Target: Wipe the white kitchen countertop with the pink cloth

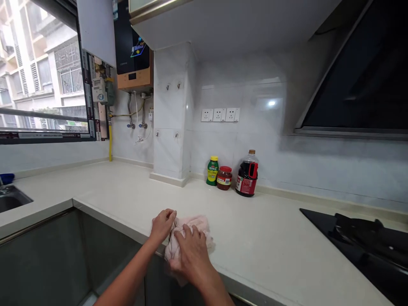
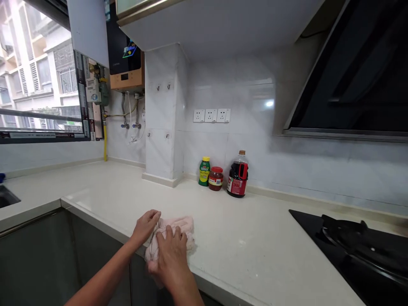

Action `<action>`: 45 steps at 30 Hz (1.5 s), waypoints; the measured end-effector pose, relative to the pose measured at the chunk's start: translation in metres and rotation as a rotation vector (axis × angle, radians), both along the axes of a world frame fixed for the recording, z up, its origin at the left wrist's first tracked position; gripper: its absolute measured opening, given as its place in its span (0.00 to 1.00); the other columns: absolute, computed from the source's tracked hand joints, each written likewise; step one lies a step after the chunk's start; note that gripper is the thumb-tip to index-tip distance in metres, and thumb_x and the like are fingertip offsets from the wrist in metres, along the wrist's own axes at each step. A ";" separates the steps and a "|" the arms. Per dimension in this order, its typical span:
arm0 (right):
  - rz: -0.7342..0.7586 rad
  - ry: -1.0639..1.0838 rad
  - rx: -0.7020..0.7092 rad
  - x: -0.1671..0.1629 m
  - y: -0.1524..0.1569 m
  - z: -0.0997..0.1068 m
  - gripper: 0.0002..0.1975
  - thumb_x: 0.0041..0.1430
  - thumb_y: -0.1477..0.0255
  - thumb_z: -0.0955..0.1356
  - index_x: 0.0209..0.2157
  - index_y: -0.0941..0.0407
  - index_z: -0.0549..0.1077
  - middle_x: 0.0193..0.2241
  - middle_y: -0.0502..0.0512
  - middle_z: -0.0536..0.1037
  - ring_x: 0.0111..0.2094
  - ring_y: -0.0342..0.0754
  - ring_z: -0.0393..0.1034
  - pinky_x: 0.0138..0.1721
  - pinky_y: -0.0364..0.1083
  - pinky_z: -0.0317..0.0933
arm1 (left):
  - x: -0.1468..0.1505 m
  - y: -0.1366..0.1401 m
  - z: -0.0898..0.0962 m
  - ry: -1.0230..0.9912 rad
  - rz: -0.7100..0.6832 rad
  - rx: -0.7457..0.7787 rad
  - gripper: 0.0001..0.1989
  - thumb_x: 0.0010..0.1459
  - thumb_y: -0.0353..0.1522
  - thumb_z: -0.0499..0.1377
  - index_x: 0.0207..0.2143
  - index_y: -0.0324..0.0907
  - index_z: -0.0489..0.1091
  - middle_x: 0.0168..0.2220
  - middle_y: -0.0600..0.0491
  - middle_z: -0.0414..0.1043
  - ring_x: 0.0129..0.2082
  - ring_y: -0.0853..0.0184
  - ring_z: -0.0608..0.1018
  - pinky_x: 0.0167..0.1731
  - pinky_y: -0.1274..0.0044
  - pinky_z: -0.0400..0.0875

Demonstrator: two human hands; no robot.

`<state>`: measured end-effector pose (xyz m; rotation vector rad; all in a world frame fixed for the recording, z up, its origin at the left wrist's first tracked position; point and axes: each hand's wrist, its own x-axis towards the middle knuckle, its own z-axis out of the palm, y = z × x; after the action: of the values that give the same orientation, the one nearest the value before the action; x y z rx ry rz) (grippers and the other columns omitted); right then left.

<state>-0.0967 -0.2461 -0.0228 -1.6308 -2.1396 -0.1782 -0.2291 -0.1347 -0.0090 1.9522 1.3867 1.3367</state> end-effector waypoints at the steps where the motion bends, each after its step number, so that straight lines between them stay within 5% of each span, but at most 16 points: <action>1: 0.001 0.002 -0.001 0.001 -0.003 -0.002 0.38 0.48 0.61 0.76 0.61 0.48 0.65 0.63 0.63 0.63 0.63 0.71 0.54 0.60 0.67 0.51 | -0.002 0.003 -0.003 0.012 0.002 -0.012 0.18 0.59 0.45 0.50 0.31 0.44 0.74 0.32 0.53 0.77 0.36 0.62 0.77 0.41 0.72 0.69; 8: -0.076 0.024 0.019 0.052 -0.038 -0.023 0.42 0.42 0.68 0.79 0.59 0.41 0.65 0.62 0.58 0.65 0.57 0.67 0.61 0.54 0.64 0.58 | -0.007 0.006 -0.007 0.087 -0.012 -0.055 0.21 0.56 0.48 0.50 0.36 0.44 0.74 0.41 0.51 0.80 0.43 0.60 0.78 0.46 0.71 0.70; 14: -0.223 0.039 0.069 0.158 -0.097 -0.046 0.41 0.42 0.73 0.74 0.59 0.40 0.66 0.62 0.57 0.66 0.58 0.66 0.61 0.53 0.64 0.58 | -0.005 0.001 0.004 0.188 -0.021 -0.079 0.22 0.55 0.49 0.51 0.38 0.45 0.75 0.44 0.50 0.81 0.45 0.57 0.80 0.49 0.69 0.70; 20: -0.406 0.141 0.021 0.259 -0.166 -0.053 0.28 0.57 0.62 0.67 0.60 0.42 0.66 0.63 0.54 0.65 0.63 0.61 0.58 0.58 0.62 0.56 | 0.002 0.004 0.004 0.383 0.013 -0.025 0.23 0.57 0.48 0.48 0.41 0.47 0.77 0.47 0.52 0.80 0.51 0.55 0.78 0.52 0.67 0.68; 23: -0.466 0.214 -0.004 0.253 -0.160 -0.041 0.25 0.61 0.63 0.63 0.60 0.47 0.67 0.62 0.55 0.66 0.63 0.60 0.57 0.60 0.61 0.53 | 0.006 0.008 -0.001 0.490 0.009 0.013 0.24 0.57 0.48 0.48 0.43 0.48 0.77 0.50 0.51 0.78 0.54 0.53 0.75 0.52 0.65 0.66; 26: -0.472 0.261 -0.047 0.202 -0.117 -0.015 0.25 0.59 0.67 0.62 0.58 0.53 0.68 0.62 0.60 0.65 0.63 0.60 0.55 0.63 0.62 0.49 | 0.010 0.011 -0.006 0.596 0.015 0.046 0.24 0.59 0.47 0.48 0.46 0.48 0.76 0.53 0.49 0.76 0.56 0.51 0.73 0.52 0.62 0.66; 31: -0.144 0.273 -0.194 0.097 -0.030 0.024 0.26 0.59 0.65 0.63 0.59 0.54 0.67 0.65 0.64 0.60 0.65 0.63 0.51 0.64 0.64 0.43 | 0.011 0.012 -0.009 0.675 0.026 0.076 0.22 0.60 0.46 0.50 0.48 0.47 0.76 0.53 0.48 0.75 0.55 0.51 0.73 0.51 0.63 0.66; 35: 0.048 0.234 -0.260 0.065 0.001 0.033 0.28 0.61 0.62 0.62 0.62 0.53 0.64 0.67 0.62 0.56 0.67 0.60 0.48 0.65 0.64 0.41 | 0.009 0.015 -0.009 0.688 0.024 0.067 0.23 0.60 0.47 0.50 0.48 0.48 0.76 0.54 0.48 0.75 0.56 0.51 0.72 0.53 0.62 0.64; 39: 0.106 0.220 -0.325 0.096 -0.003 0.034 0.27 0.61 0.63 0.62 0.62 0.45 0.64 0.69 0.52 0.55 0.68 0.52 0.47 0.67 0.59 0.40 | 0.007 0.014 -0.007 0.668 0.008 0.030 0.22 0.61 0.47 0.50 0.48 0.49 0.76 0.55 0.49 0.75 0.57 0.52 0.71 0.55 0.61 0.62; 45: -0.141 0.187 -0.323 0.218 -0.038 0.032 0.26 0.59 0.69 0.60 0.58 0.42 0.70 0.66 0.42 0.60 0.69 0.49 0.44 0.67 0.55 0.43 | 0.008 0.010 -0.005 0.662 -0.006 0.025 0.23 0.62 0.46 0.49 0.49 0.47 0.75 0.56 0.46 0.73 0.58 0.50 0.70 0.54 0.59 0.62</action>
<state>0.1210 -0.2840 0.0088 -1.8944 -1.9883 0.2816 -0.2214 -0.1247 -0.0139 2.5419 1.6296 0.7160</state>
